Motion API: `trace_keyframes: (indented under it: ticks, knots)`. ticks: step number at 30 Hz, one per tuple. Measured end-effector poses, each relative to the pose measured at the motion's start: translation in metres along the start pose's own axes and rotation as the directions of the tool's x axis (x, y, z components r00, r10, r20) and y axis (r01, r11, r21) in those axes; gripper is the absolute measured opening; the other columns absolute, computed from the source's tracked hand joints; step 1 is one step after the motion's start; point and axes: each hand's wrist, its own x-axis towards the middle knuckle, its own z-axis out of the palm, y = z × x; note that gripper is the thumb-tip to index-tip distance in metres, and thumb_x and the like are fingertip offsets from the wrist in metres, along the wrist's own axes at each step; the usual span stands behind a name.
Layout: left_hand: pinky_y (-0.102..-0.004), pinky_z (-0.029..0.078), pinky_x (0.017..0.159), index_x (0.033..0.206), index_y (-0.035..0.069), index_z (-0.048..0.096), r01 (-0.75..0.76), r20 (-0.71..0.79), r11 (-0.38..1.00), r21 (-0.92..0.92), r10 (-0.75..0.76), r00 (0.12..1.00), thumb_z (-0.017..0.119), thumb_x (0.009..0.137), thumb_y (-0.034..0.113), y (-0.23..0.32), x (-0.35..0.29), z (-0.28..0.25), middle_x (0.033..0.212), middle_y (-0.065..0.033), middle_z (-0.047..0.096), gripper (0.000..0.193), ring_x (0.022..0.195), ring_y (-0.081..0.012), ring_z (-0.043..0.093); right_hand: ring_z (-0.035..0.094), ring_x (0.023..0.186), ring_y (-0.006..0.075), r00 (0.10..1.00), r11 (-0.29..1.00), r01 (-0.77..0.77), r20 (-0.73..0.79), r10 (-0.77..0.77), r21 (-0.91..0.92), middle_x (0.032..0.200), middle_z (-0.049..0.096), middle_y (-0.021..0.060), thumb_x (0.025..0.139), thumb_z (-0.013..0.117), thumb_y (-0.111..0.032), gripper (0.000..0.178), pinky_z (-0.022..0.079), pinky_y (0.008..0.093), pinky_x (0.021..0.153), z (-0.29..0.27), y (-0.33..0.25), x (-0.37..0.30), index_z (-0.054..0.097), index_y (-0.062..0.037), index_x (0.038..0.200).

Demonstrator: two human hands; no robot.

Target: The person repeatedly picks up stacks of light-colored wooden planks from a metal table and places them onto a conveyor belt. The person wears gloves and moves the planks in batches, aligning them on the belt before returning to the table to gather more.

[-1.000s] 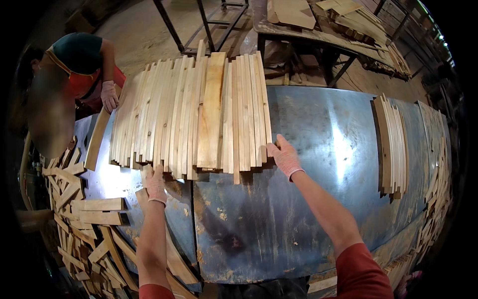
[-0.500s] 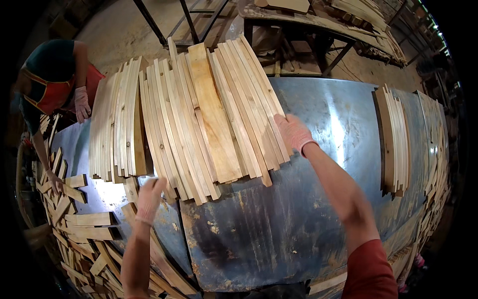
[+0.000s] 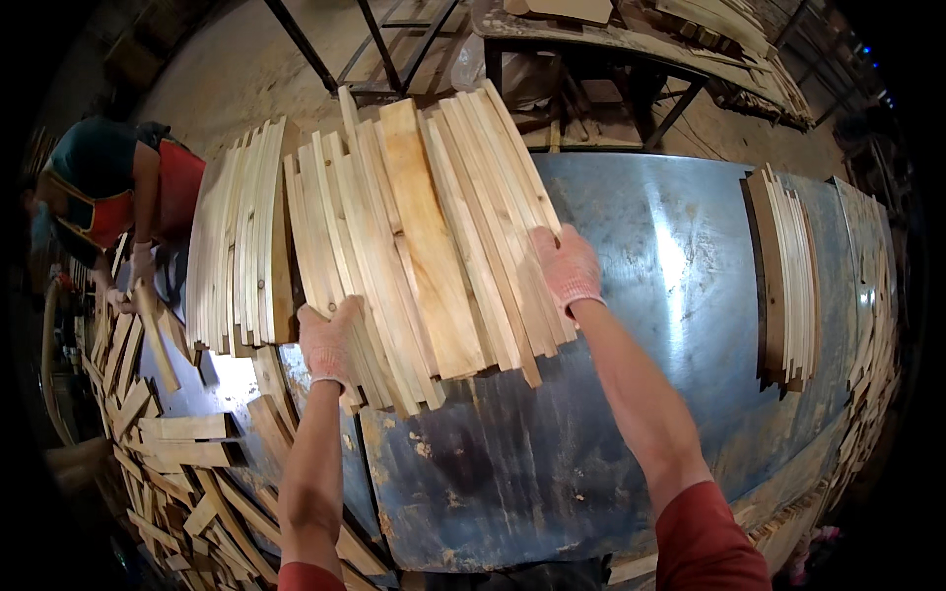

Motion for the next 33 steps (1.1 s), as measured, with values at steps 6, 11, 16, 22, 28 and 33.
trace_keyframes:
  ticks: [6,11,16,22,28,33]
  knots:
    - [-0.0470,0.056,0.091,0.120,-0.006,0.058,-0.024,0.071,0.996,0.084,0.018,0.997,0.093,0.079,0.047,-0.029,-0.100,-0.019,0.110,-0.0235,0.073,0.075,0.101,-0.0374,0.072,0.069,0.110,0.0489,1.000,1.000,-0.013,0.003,0.013,-0.012,0.112,0.074,0.0293,0.101,0.058,-0.056,0.060,0.052,0.0532,0.099,-0.023,0.082,-0.084,0.070,0.0011,0.114]
    - [-0.0487,0.056,0.097,0.123,-0.006,0.057,-0.036,0.153,0.998,0.055,0.027,0.988,0.095,0.076,0.048,-0.083,-0.201,-0.039,0.117,-0.0270,0.072,0.081,0.110,-0.0405,0.071,0.072,0.102,0.0457,0.987,0.987,-0.161,-0.010,0.161,0.029,0.102,0.076,0.0230,0.099,0.063,-0.057,0.056,0.055,0.0519,0.093,-0.053,0.146,-0.198,0.073,-0.0035,0.114]
    - [-0.0502,0.056,0.102,0.143,-0.007,0.051,0.044,0.235,0.982,0.186,-0.088,0.968,0.097,0.073,0.049,-0.156,-0.281,-0.059,0.129,-0.0290,0.070,0.101,0.120,-0.0463,0.069,0.073,0.102,0.0439,0.948,0.947,-0.319,-0.008,0.320,0.027,0.101,0.078,0.0205,0.099,0.064,-0.058,0.058,0.055,0.0507,0.092,-0.075,0.197,-0.312,0.073,-0.0044,0.117]
    - [-0.0486,0.054,0.106,0.156,-0.005,0.043,-0.054,0.359,0.991,0.123,0.007,0.933,0.097,0.075,0.044,-0.223,-0.353,-0.108,0.139,-0.0275,0.066,0.109,0.125,-0.0447,0.066,0.069,0.113,0.0462,0.888,0.887,-0.458,0.079,0.453,0.056,0.115,0.075,0.0259,0.097,0.064,-0.059,0.067,0.052,0.0507,0.102,-0.076,0.244,-0.431,0.069,-0.0013,0.131]
    - [-0.0449,0.050,0.112,0.159,-0.005,0.041,-0.165,0.411,0.985,-0.058,0.174,0.895,0.096,0.078,0.036,-0.263,-0.368,-0.124,0.145,-0.0238,0.063,0.106,0.131,-0.0397,0.063,0.050,0.145,0.0472,0.945,0.945,-0.326,-0.048,0.325,-0.025,0.157,0.052,0.0328,0.096,0.065,-0.052,0.086,0.041,0.0519,0.120,-0.068,0.241,-0.475,0.046,0.0067,0.156]
    - [-0.0428,0.047,0.115,0.160,-0.007,0.040,-0.176,0.335,0.984,0.025,0.158,0.929,0.092,0.083,0.035,-0.265,-0.376,-0.111,0.145,-0.0256,0.063,0.102,0.129,-0.0390,0.063,0.043,0.149,0.0475,0.994,0.970,0.113,0.017,-0.112,-0.215,0.163,0.045,0.0299,0.097,0.065,-0.045,0.086,0.034,0.0551,0.125,-0.015,0.186,-0.531,0.040,0.0052,0.161]
